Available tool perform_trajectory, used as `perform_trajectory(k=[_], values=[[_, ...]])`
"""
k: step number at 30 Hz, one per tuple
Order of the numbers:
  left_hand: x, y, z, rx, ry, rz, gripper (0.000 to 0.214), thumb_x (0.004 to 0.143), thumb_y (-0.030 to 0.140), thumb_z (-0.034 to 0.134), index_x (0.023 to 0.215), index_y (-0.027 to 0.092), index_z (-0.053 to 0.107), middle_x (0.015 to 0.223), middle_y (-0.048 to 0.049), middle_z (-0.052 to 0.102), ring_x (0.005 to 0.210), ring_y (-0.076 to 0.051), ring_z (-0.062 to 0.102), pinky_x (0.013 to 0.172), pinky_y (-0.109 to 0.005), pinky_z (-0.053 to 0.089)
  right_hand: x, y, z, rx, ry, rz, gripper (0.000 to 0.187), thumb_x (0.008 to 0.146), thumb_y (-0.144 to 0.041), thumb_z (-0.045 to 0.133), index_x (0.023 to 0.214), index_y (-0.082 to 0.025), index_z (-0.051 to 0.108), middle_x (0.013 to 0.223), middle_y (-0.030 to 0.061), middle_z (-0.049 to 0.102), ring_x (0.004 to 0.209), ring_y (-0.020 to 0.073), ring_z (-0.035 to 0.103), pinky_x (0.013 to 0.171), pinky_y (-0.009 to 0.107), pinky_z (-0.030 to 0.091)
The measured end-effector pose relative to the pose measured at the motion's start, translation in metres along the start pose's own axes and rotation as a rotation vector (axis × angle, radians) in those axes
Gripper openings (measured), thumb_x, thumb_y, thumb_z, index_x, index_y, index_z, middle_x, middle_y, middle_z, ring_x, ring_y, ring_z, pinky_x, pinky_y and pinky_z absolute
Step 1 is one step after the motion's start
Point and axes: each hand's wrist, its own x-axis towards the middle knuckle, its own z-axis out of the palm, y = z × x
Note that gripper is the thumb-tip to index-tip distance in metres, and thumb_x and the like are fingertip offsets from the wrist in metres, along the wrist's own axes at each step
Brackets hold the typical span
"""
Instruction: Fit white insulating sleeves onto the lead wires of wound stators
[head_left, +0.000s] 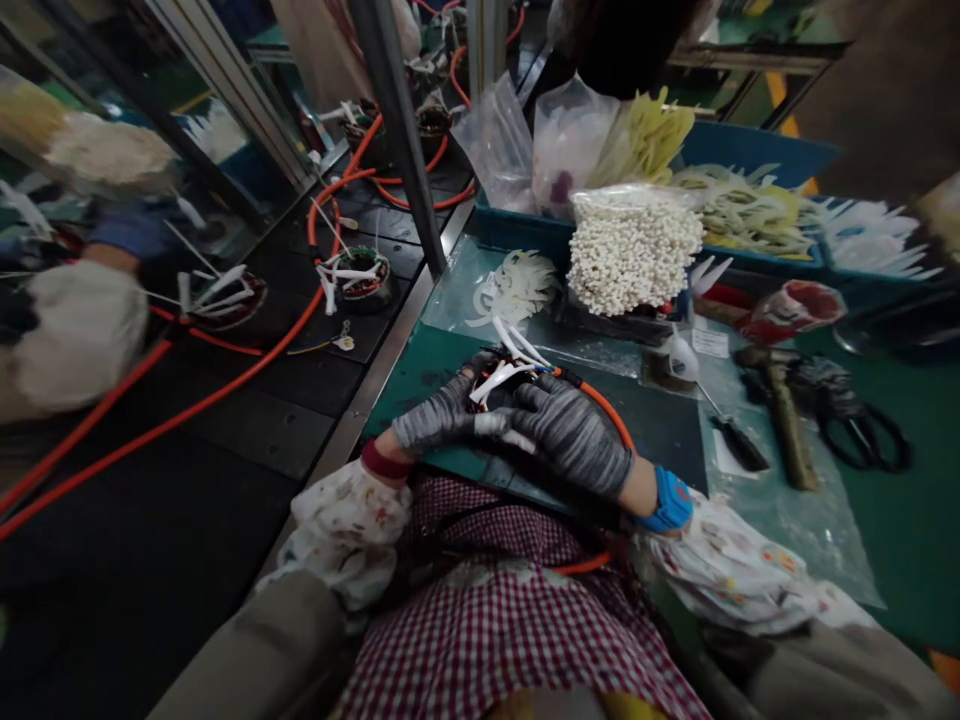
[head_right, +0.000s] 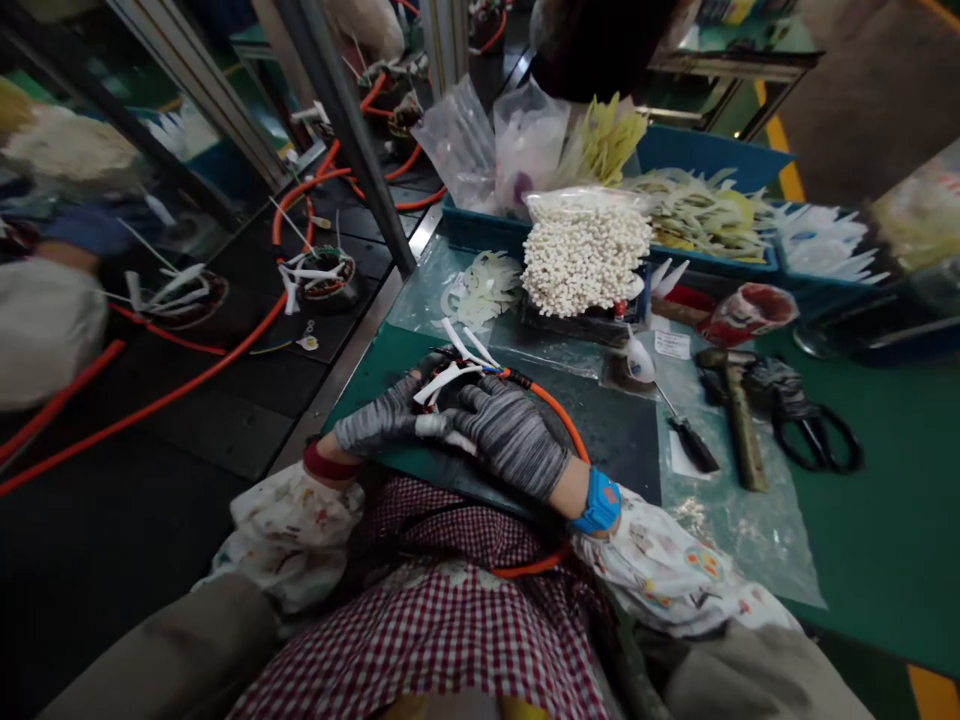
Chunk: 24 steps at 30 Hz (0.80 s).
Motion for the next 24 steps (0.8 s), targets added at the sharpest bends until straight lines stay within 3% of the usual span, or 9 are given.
perform_trajectory(k=[2, 4, 8, 10, 13, 15, 17, 20, 24], values=[[-0.010, 0.007, 0.002, -0.074, -0.128, -0.027, 0.091, 0.091, 0.049, 0.091, 0.170, 0.035, 0.048, 0.168, -0.0091, 0.060, 0.163, -0.037, 0.052, 0.139, -0.059, 0.043, -0.017, -0.020, 0.007, -0.055, 0.051, 0.063, 0.026, 0.113, -0.035, 0.066, 0.126, -0.025, 0.086, 0.104, 0.0094, 0.082, 0.098, 0.0250, 0.070, 0.088, 0.038, 0.060], [-0.025, 0.012, 0.004, -0.069, -0.164, -0.002, 0.100, 0.091, 0.047, 0.093, 0.174, 0.040, 0.040, 0.177, -0.0076, 0.049, 0.167, -0.038, 0.045, 0.143, -0.060, 0.034, -0.034, -0.042, 0.014, -0.110, 0.129, 0.111, 0.022, 0.111, -0.026, 0.068, 0.123, -0.025, 0.087, 0.104, 0.0089, 0.085, 0.097, 0.0240, 0.071, 0.084, 0.037, 0.061], [-0.046, 0.017, 0.010, 0.064, -0.155, 0.072, 0.091, 0.095, 0.053, 0.089, 0.172, 0.043, 0.042, 0.189, -0.0038, 0.026, 0.173, -0.039, 0.032, 0.145, -0.058, 0.030, -0.057, -0.068, 0.022, -0.134, 0.238, 0.164, 0.025, 0.109, -0.015, 0.067, 0.118, -0.025, 0.087, 0.096, 0.0051, 0.086, 0.089, 0.0210, 0.072, 0.077, 0.032, 0.062], [-0.049, 0.017, 0.013, 0.139, -0.141, 0.103, 0.086, 0.097, 0.056, 0.085, 0.171, 0.042, 0.043, 0.186, -0.0059, 0.033, 0.171, -0.038, 0.037, 0.142, -0.056, 0.036, -0.061, -0.071, 0.023, -0.087, 0.256, 0.178, 0.026, 0.107, -0.013, 0.068, 0.120, -0.025, 0.087, 0.098, 0.0059, 0.086, 0.093, 0.0220, 0.073, 0.081, 0.034, 0.063], [-0.047, 0.017, 0.015, 0.220, -0.132, 0.173, 0.082, 0.103, 0.052, 0.078, 0.174, 0.045, 0.037, 0.174, -0.0107, 0.051, 0.157, -0.033, 0.059, 0.134, -0.056, 0.050, -0.061, -0.074, 0.027, -0.056, 0.282, 0.211, 0.029, 0.106, -0.010, 0.066, 0.120, -0.025, 0.087, 0.107, 0.0080, 0.087, 0.102, 0.0245, 0.074, 0.086, 0.036, 0.064], [-0.045, 0.015, 0.014, 0.272, -0.118, 0.224, 0.086, 0.102, 0.047, 0.081, 0.175, 0.044, 0.035, 0.176, -0.0142, 0.049, 0.155, -0.035, 0.061, 0.130, -0.059, 0.054, -0.060, -0.077, 0.031, -0.080, 0.313, 0.244, 0.030, 0.106, -0.010, 0.065, 0.119, -0.025, 0.088, 0.109, 0.0075, 0.087, 0.104, 0.0249, 0.074, 0.086, 0.036, 0.065], [-0.043, 0.014, 0.011, 0.315, -0.118, 0.248, 0.094, 0.098, 0.046, 0.086, 0.176, 0.043, 0.033, 0.182, -0.0162, 0.038, 0.163, -0.039, 0.052, 0.130, -0.061, 0.055, -0.059, -0.081, 0.037, -0.103, 0.330, 0.274, 0.031, 0.106, -0.011, 0.066, 0.119, -0.027, 0.088, 0.111, 0.0070, 0.088, 0.104, 0.0250, 0.074, 0.086, 0.037, 0.066], [-0.042, 0.015, 0.008, 0.346, -0.145, 0.219, 0.098, 0.098, 0.048, 0.085, 0.177, 0.046, 0.027, 0.185, -0.0137, 0.033, 0.167, -0.039, 0.045, 0.130, -0.061, 0.054, -0.057, -0.087, 0.044, -0.096, 0.232, 0.351, 0.036, 0.105, -0.013, 0.068, 0.128, -0.033, 0.087, 0.118, 0.0072, 0.087, 0.108, 0.0268, 0.075, 0.090, 0.041, 0.067], [-0.045, 0.016, 0.008, 0.274, -0.144, 0.177, 0.080, 0.106, 0.061, 0.071, 0.175, 0.047, 0.033, 0.176, -0.0113, 0.048, 0.155, -0.032, 0.060, 0.126, -0.054, 0.059, -0.049, -0.096, 0.042, -0.040, 0.091, 0.462, 0.042, 0.105, -0.015, 0.068, 0.139, -0.035, 0.083, 0.122, 0.0104, 0.085, 0.114, 0.0305, 0.073, 0.091, 0.044, 0.067]])
